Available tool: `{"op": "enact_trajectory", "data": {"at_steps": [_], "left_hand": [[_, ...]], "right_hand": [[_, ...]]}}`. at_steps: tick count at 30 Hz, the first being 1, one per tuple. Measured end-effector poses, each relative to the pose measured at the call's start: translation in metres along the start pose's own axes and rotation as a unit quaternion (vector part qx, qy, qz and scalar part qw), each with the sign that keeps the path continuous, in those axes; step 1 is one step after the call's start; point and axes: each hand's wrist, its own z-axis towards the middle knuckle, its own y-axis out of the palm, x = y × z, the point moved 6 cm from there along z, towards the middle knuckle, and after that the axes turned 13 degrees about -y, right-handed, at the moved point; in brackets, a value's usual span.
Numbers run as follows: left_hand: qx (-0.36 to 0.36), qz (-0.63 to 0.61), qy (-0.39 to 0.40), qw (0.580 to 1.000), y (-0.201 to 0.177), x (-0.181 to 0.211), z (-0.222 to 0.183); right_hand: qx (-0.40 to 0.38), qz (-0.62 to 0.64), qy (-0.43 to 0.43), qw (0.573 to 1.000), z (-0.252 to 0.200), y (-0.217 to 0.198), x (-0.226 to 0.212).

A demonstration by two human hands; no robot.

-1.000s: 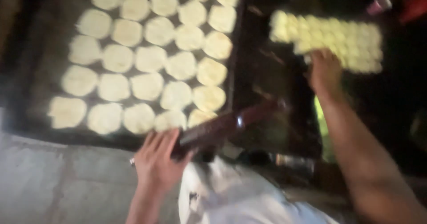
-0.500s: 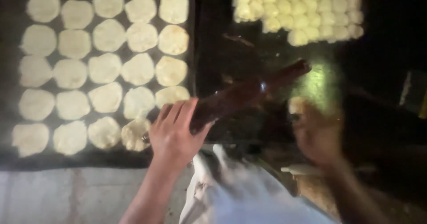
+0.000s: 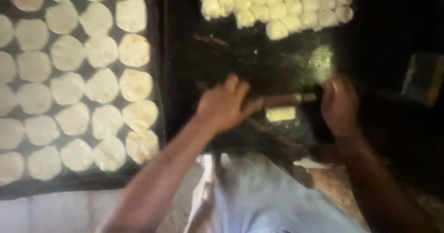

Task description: The recorder is flattening small balls of dough with a rolling pin and placing them on a tray.

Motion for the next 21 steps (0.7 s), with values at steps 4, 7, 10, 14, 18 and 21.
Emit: {"op": "enact_trajectory", "data": {"at_steps": [4, 7, 10, 14, 18, 21], "left_hand": [[-0.108, -0.026, -0.086, 0.990, -0.007, -0.003, 0.002], [-0.068, -0.003, -0.024, 0.997, 0.014, -0.010, -0.012], [0.003, 0.030, 0.044, 0.999, 0.026, -0.009, -0.039], [0.032, 0.086, 0.130, 0.987, -0.001, -0.007, -0.074], [0.067, 0.083, 0.149, 0.983, -0.014, -0.037, -0.138], [0.133, 0.005, 0.095, 0.987, -0.021, -0.081, -0.193]], "right_hand": [[-0.023, 0.071, 0.089, 0.993, 0.006, 0.006, 0.006], [-0.051, 0.084, 0.125, 0.987, -0.019, -0.001, -0.019], [-0.207, 0.106, 0.157, 0.960, -0.019, -0.005, -0.036], [-0.171, 0.071, 0.029, 0.982, 0.053, -0.004, -0.083], [-0.126, -0.107, -0.131, 0.978, 0.029, 0.031, -0.098], [-0.160, 0.010, -0.061, 0.985, -0.010, 0.050, -0.062]]}}
